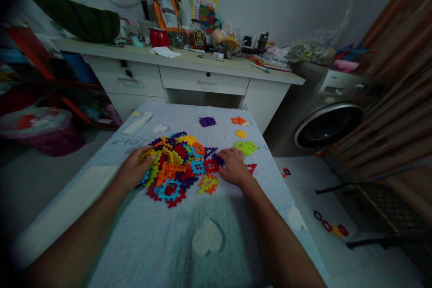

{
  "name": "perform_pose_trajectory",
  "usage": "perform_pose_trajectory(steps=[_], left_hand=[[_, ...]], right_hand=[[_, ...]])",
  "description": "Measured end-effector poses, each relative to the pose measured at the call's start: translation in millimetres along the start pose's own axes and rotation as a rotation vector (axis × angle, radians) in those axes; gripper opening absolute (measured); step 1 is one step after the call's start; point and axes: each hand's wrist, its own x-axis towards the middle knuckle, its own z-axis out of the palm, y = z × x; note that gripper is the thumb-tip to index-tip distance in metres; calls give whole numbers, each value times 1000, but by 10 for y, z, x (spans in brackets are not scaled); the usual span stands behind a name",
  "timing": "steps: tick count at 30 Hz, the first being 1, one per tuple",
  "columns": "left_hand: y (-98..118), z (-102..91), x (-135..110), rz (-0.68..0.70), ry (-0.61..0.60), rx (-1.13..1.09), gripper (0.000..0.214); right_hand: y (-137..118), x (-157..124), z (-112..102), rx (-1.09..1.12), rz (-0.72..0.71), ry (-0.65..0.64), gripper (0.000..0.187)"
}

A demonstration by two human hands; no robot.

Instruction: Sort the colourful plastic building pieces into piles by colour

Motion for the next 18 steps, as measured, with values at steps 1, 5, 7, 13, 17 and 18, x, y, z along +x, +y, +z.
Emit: perform_pose_trajectory(steps=[1, 5, 7, 13, 17, 18], left_hand=[[14, -3, -1, 15, 18, 10, 46], [69, -15, -10, 29, 77, 25, 40], [82, -18, -15, 14, 80, 13, 40], [68, -24, -33, 15, 54, -20, 43], [54, -29, -42, 11, 30, -10, 46], [56, -29, -43, 10, 24, -9, 46]], right_hand=[[3, 0, 4, 4, 8, -12, 49], [53, 17, -22, 33, 10, -5, 35], [71, 40, -51, 49, -6, 2, 29], [97, 154, -176, 38, -90, 46, 20], [167, 291, -296, -12, -27, 84, 21], [192, 345, -320, -24, 15, 98, 21]])
